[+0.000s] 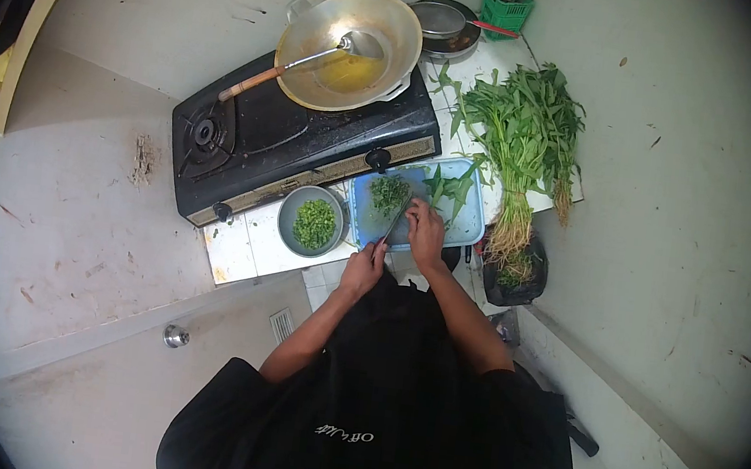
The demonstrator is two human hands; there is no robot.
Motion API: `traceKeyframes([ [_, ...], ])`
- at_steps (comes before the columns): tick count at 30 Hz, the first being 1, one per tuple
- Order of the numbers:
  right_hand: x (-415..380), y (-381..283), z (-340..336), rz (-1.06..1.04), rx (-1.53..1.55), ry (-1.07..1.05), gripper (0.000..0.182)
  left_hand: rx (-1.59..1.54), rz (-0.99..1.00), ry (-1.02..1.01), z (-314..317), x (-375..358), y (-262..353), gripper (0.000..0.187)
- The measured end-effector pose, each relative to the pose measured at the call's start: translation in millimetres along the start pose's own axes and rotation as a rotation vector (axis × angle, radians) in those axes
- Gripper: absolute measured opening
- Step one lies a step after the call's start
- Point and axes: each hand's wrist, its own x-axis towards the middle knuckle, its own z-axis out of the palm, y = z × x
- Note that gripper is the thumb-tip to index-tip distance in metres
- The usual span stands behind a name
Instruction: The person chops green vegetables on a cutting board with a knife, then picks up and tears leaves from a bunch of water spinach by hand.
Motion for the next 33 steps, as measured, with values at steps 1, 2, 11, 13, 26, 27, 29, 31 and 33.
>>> traceKeyframes([
  [1, 0, 0, 0, 0.044, 0.020, -0.040, 0.032, 0.011, 0.035, 0.013, 1, 0, -1, 0.041],
  [2, 0, 0, -1, 0.087, 0.039, -0.080, 0.031, 0.010, 0.034, 0.013, 3, 1, -1, 0.041],
  [11, 0, 4, 1, 0.075, 0.045, -0.084, 0.032, 0.027, 0.046, 0.052, 20, 18, -2, 0.044],
  [13, -1, 4, 0, 0.071, 0.040, -0.091, 0.032, 0.047, 0.073, 0.085, 24, 26, 3, 0.044],
  [26, 2, -2, -2, 0.012, 0.027, -0.028, 0.036, 0.044, 0.001, 0.048, 20, 7, -14, 0.041],
  [27, 2, -2, -3, 0.010, 0.027, -0.030, 0.036, 0.042, 0.000, 0.050, 21, 9, -14, 0.041],
  [29, 2, -3, -3, 0.011, 0.019, -0.020, 0.037, -0.014, 0.054, 0.106, 23, 13, -15, 0.040],
  [31, 2, -3, -3, 0.014, 0.007, -0.024, 0.037, -0.012, 0.058, 0.091, 17, 8, -9, 0.040],
  [33, 1, -2, -2, 0.018, -0.005, -0.029, 0.037, -0.008, 0.062, 0.075, 11, 2, -4, 0.040],
])
